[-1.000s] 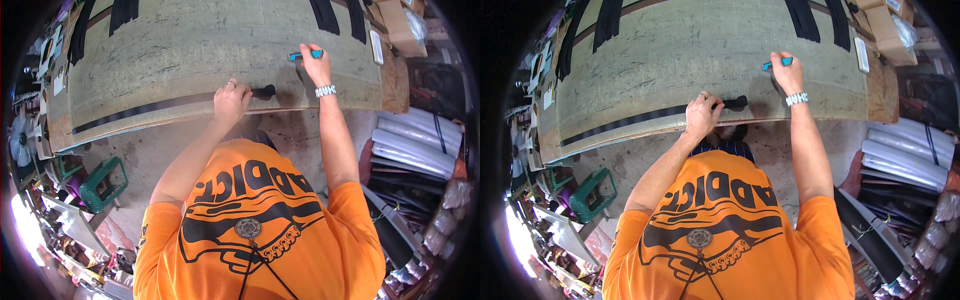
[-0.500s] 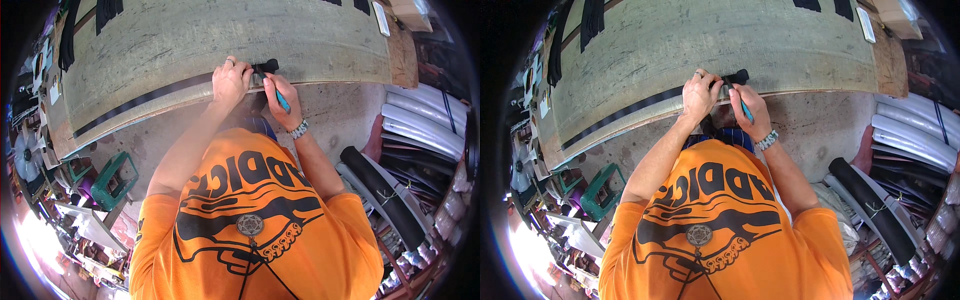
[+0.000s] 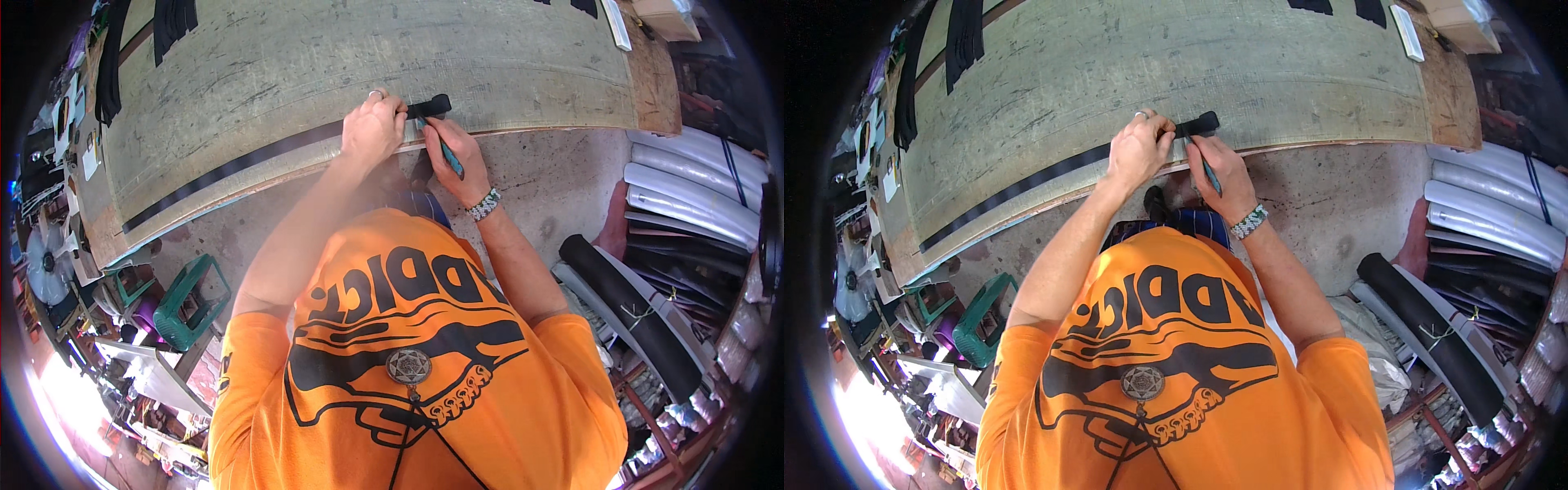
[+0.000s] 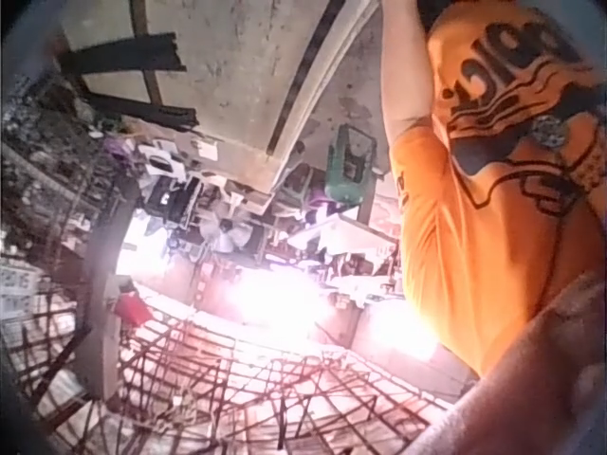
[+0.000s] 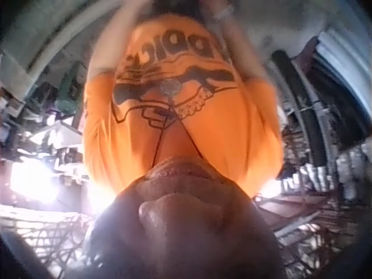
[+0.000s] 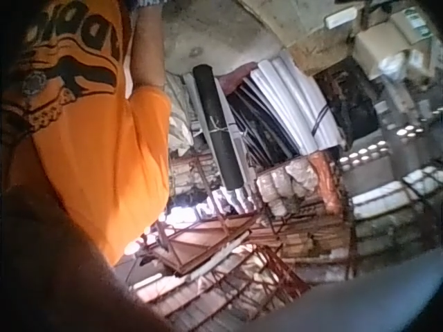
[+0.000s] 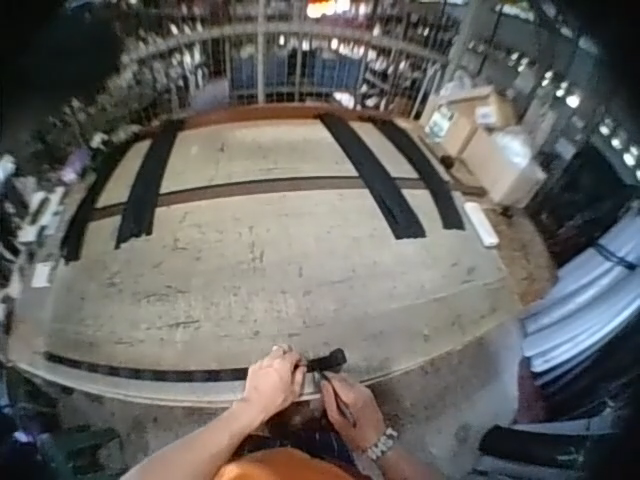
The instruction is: The recorder measures and cuts several long black leather straps on a large workshop table.
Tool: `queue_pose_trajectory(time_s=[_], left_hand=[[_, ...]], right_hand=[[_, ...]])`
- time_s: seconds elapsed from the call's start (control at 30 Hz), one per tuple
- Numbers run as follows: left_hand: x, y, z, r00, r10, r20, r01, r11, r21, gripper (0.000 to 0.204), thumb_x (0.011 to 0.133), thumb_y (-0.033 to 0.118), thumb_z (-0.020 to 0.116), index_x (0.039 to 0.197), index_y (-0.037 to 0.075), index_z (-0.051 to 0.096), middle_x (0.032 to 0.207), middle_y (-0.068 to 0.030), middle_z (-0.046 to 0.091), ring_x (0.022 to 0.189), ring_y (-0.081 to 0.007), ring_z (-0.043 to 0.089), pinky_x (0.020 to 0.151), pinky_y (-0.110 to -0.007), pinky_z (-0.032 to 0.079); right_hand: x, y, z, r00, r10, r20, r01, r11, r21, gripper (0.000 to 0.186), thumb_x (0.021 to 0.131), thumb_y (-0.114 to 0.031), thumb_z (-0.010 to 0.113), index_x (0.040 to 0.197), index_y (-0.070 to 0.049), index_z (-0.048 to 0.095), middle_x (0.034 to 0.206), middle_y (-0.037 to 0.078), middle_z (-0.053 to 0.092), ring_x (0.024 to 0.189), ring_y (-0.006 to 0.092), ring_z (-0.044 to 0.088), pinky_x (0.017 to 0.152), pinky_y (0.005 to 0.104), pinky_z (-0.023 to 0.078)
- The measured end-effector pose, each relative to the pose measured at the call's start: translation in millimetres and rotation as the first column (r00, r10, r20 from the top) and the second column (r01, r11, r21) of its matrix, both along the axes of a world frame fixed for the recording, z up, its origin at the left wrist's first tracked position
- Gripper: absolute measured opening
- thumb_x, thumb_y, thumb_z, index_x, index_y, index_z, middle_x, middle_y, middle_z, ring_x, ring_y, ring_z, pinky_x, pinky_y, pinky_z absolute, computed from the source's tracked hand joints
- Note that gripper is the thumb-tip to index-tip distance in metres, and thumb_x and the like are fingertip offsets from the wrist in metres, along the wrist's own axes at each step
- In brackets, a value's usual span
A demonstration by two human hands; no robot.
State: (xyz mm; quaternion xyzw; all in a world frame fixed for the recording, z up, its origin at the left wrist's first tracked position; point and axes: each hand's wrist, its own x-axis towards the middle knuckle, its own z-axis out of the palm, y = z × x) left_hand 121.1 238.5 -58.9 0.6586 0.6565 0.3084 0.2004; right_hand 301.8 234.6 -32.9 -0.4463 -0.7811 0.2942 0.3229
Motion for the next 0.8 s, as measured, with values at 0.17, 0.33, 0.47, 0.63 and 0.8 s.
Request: queue_pose_trajectory(time_s=[0.17,0.33,0.47,0.63,0.8], left_hand=[[-21.8,31.5,26.5,0.918,-0.369,-0.145,0.363,0.929,-0.073,0.019,0.081,0.009,0.073,0.1,0.013,0.07,0.121,-0.0089,0.061,0.123,-0.0339,0.053,0.098,-0.045,0.045],[-35.0,54.1,5.8,0.858,-0.508,-0.076,0.498,0.858,-0.125,0.028,0.08,0.007,0.075,0.102,0.025,0.077,0.161,-0.0044,0.035,0.15,-0.0365,0.024,0.12,-0.054,0.024],[-34.8,61.1,7.9,0.828,-0.552,-0.097,0.52,0.821,-0.237,0.033,0.081,0.011,0.074,0.105,0.031,0.079,0.167,-0.0016,0.025,0.155,-0.0355,0.011,0.125,-0.056,0.012],[-34.1,67.2,14.8,0.814,-0.561,-0.148,0.509,0.813,-0.283,0.031,0.082,0.013,0.071,0.105,0.031,0.08,0.168,-0.0019,0.023,0.156,-0.0358,0.008,0.126,-0.056,0.007],[-34.9,69.3,12.3,0.814,-0.571,-0.102,0.526,0.8,-0.288,0.033,0.08,0.014,0.071,0.107,0.031,0.079,0.169,-0.0041,0.02,0.156,-0.037,0.005,0.126,-0.056,0.005]], right_hand=[[0.3,4.1,5.3,0.999,0.043,-0.023,-0.045,0.997,-0.055,0.02,0.097,-0.01,0.056,0.107,0.007,0.063,0.091,0.022,0.064,0.082,0.0409,0.064,0.07,0.0449,0.05],[-3.9,5.7,13.2,0.997,0.075,-0.011,-0.075,0.994,-0.082,0.02,0.096,-0.009,0.056,0.106,0.007,0.062,0.092,0.023,0.064,0.082,0.0425,0.063,0.071,0.0462,0.05],[-5.2,6.6,11.7,0.999,0.034,0.034,-0.03,0.994,-0.107,0.021,0.097,-0.01,0.056,0.105,0.008,0.062,0.091,0.025,0.063,0.081,0.0446,0.062,0.071,0.0476,0.05],[-9.4,18.1,7.0,0.996,0.049,0.077,-0.044,0.997,-0.063,0.02,0.097,-0.011,0.056,0.102,0.007,0.062,0.088,0.025,0.062,0.082,0.046,0.061,0.071,0.0483,0.05],[-6.0,5.5,7.6,0.99,0.012,0.137,0.0,0.996,-0.091,0.018,0.095,-0.011,0.057,0.101,0.005,0.062,0.088,0.024,0.063,0.082,0.0454,0.061,0.071,0.0489,0.05]])
